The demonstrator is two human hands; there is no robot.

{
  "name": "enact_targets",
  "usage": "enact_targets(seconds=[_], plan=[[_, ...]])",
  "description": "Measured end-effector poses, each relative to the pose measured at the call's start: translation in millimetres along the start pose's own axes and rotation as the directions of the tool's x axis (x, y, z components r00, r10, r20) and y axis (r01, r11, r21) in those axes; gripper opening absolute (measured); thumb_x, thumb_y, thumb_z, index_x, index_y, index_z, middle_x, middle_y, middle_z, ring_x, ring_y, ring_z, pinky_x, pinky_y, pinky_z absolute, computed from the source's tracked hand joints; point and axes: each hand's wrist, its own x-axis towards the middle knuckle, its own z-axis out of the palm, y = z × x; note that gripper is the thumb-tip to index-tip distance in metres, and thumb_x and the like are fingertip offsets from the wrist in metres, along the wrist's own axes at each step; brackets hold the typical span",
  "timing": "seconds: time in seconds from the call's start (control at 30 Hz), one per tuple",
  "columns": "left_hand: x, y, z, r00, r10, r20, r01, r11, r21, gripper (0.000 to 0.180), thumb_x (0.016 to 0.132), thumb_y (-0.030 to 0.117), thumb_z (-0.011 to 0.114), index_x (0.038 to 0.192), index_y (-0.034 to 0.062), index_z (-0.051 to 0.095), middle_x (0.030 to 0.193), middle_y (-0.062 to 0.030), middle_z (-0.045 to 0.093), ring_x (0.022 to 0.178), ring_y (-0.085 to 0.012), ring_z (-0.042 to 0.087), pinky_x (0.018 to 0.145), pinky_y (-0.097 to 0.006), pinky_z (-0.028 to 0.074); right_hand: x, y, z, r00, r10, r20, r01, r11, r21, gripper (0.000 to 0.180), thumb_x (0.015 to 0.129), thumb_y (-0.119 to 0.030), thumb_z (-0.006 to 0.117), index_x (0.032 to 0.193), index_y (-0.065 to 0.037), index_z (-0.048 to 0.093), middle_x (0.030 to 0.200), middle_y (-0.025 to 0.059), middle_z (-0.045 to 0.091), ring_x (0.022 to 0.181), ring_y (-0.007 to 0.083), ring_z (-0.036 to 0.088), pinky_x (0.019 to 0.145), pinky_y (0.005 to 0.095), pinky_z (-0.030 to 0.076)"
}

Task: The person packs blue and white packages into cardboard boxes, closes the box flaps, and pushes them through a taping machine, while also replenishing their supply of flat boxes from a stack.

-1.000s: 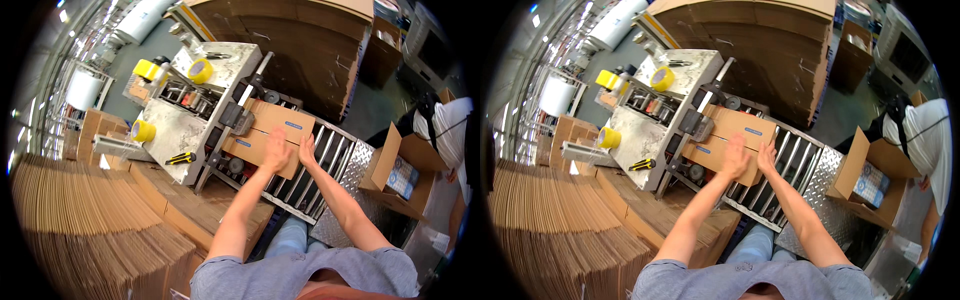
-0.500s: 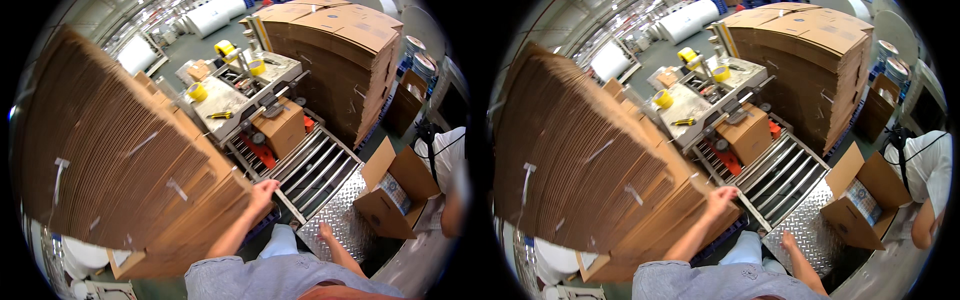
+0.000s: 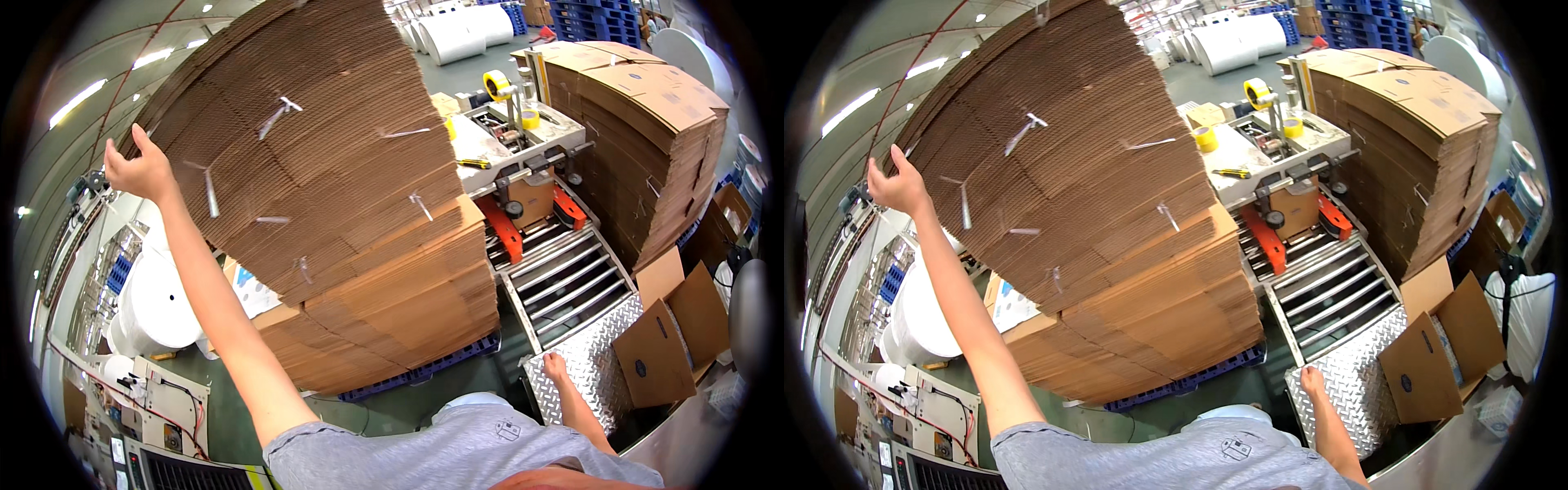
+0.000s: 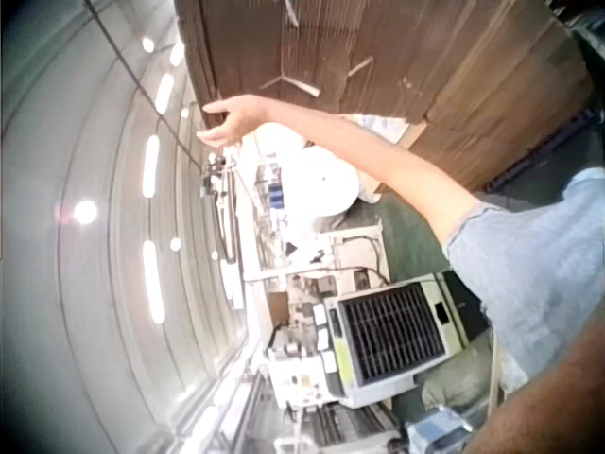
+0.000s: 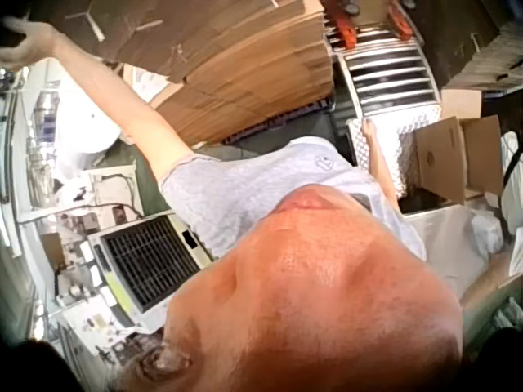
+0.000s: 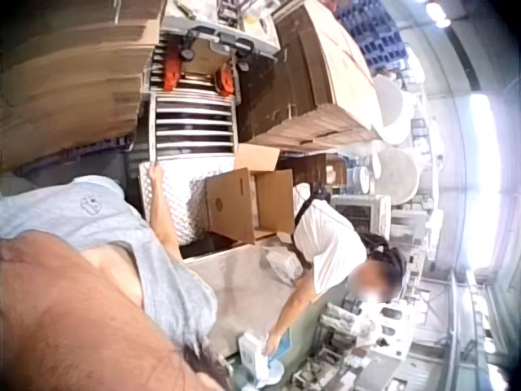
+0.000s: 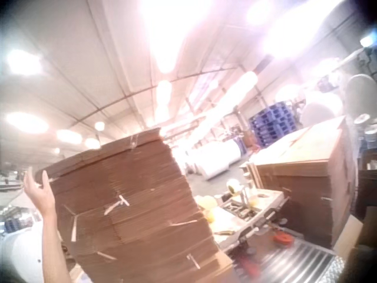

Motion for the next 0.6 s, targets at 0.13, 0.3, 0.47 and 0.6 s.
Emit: enact_targets(seconds=[0.13, 0.3, 0.47, 0.6], plan=[[43, -103, 46, 0.944, -0.196, 0.266, 0.112, 0.947, 0.3, 0.078, 0.082, 0.059, 0.069, 0.131, -0.0005, 0.057, 0.131, -0.0168, 0.061, 0.126, -0.0353, 0.052, 0.105, -0.046, 0.041, -36, -54, 34, 0.997, 0.0, 0.082, 0.015, 0.983, -0.183, 0.034, 0.09, -0.028, 0.054, 0.089, 0.003, 0.069, 0.073, 0.0214, 0.07, 0.07, 0.0327, 0.071, 0.07, 0.042, 0.056], [46, -152, 67, 0.854, -0.224, 0.47, 0.102, 0.957, 0.27, 0.069, 0.083, 0.062, 0.065, 0.134, 0.0166, 0.059, 0.13, -0.0025, 0.065, 0.126, -0.0275, 0.055, 0.102, -0.043, 0.045, -60, -108, 53, 0.992, -0.015, 0.128, 0.042, 0.976, -0.214, 0.033, 0.089, -0.028, 0.059, 0.101, 0.0, 0.071, 0.089, 0.021, 0.072, 0.084, 0.0318, 0.072, 0.08, 0.0398, 0.056], [59, -159, 68, 0.879, -0.159, 0.45, 0.017, 0.953, 0.303, 0.056, 0.081, 0.057, 0.069, 0.125, 0.0224, 0.066, 0.112, 0.0052, 0.073, 0.111, -0.0216, 0.064, 0.094, -0.04, 0.049, -72, -141, 78, 0.976, 0.067, 0.208, -0.022, 0.977, -0.21, 0.034, 0.087, -0.028, 0.067, 0.107, -0.002, 0.071, 0.103, 0.0207, 0.072, 0.103, 0.0311, 0.068, 0.091, 0.0399, 0.053], [39, -93, 59, 0.931, 0.073, 0.357, -0.02, 0.988, -0.15, 0.047, 0.083, 0.035, 0.077, 0.124, 0.0186, 0.065, 0.11, 0.0045, 0.073, 0.111, -0.0242, 0.061, 0.098, -0.038, 0.045, -77, -131, 80, 0.967, 0.087, 0.241, -0.006, 0.948, -0.318, 0.036, 0.085, -0.033, 0.067, 0.108, -0.006, 0.072, 0.108, 0.0199, 0.071, 0.106, 0.0339, 0.067, 0.093, 0.0399, 0.052]])
